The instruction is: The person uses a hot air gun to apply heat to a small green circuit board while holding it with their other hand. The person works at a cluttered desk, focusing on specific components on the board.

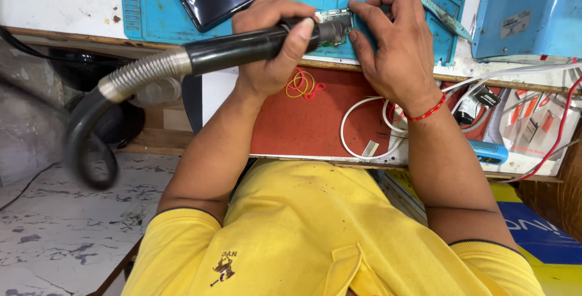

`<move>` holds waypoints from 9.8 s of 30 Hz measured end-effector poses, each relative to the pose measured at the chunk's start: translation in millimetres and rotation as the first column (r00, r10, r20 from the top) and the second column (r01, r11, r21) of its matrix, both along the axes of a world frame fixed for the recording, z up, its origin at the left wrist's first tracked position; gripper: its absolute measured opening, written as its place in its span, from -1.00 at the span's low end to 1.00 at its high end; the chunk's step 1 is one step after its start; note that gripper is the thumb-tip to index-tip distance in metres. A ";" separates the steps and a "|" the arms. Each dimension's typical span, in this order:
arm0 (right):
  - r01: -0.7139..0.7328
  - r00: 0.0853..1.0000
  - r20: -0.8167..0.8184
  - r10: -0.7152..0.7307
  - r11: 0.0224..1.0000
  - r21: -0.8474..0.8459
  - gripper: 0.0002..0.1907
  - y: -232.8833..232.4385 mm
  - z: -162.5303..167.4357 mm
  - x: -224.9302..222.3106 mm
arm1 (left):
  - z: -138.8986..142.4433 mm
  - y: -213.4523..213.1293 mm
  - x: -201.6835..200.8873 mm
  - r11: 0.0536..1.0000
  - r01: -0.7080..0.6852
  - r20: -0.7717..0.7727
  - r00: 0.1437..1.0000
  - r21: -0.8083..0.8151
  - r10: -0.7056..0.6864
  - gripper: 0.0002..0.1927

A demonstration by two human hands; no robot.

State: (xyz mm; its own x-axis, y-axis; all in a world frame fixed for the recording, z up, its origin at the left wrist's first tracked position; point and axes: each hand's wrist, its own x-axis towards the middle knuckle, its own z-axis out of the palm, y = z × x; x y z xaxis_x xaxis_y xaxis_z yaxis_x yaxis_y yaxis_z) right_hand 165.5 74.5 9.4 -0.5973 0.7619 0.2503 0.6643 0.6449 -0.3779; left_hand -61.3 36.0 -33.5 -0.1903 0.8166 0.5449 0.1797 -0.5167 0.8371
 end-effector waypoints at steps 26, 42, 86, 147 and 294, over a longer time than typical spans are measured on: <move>0.007 1.000 -0.005 -0.007 0.999 0.037 -0.66 -4.7 -3.1 -0.2 | -2.4 -3.9 -2.3 0.999 0.025 0.042 0.999 -0.024 -0.024 -0.71; -0.006 1.000 0.017 0.004 0.996 0.087 -0.66 -4.3 -2.1 -1.2 | 9.6 -8.5 -7.0 1.000 -0.018 0.006 1.000 -0.011 0.018 -0.74; -0.022 1.000 0.006 0.022 1.000 0.014 -0.67 -4.5 -0.7 0.6 | 7.1 -6.2 -7.4 0.998 -0.070 0.027 0.997 0.000 0.070 -0.77; -0.044 0.999 0.019 0.043 0.998 0.036 -0.66 -6.1 -7.0 4.9 | 5.9 -5.0 -5.4 1.000 0.002 0.003 1.000 -0.009 -0.002 -0.79; 0.024 1.000 0.013 -0.024 0.999 0.044 -0.67 -7.3 -14.4 2.9 | -2.0 -3.3 -0.9 0.996 -0.085 0.012 0.996 -0.006 0.085 -0.82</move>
State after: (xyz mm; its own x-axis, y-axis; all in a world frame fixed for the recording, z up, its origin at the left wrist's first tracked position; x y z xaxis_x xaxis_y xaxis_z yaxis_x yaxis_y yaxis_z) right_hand 168.4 67.2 -5.0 -0.5827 0.7647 0.2753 0.6847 0.6444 -0.3405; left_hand -62.3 32.6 -35.5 -0.2661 0.7999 0.5380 0.2126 -0.4956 0.8421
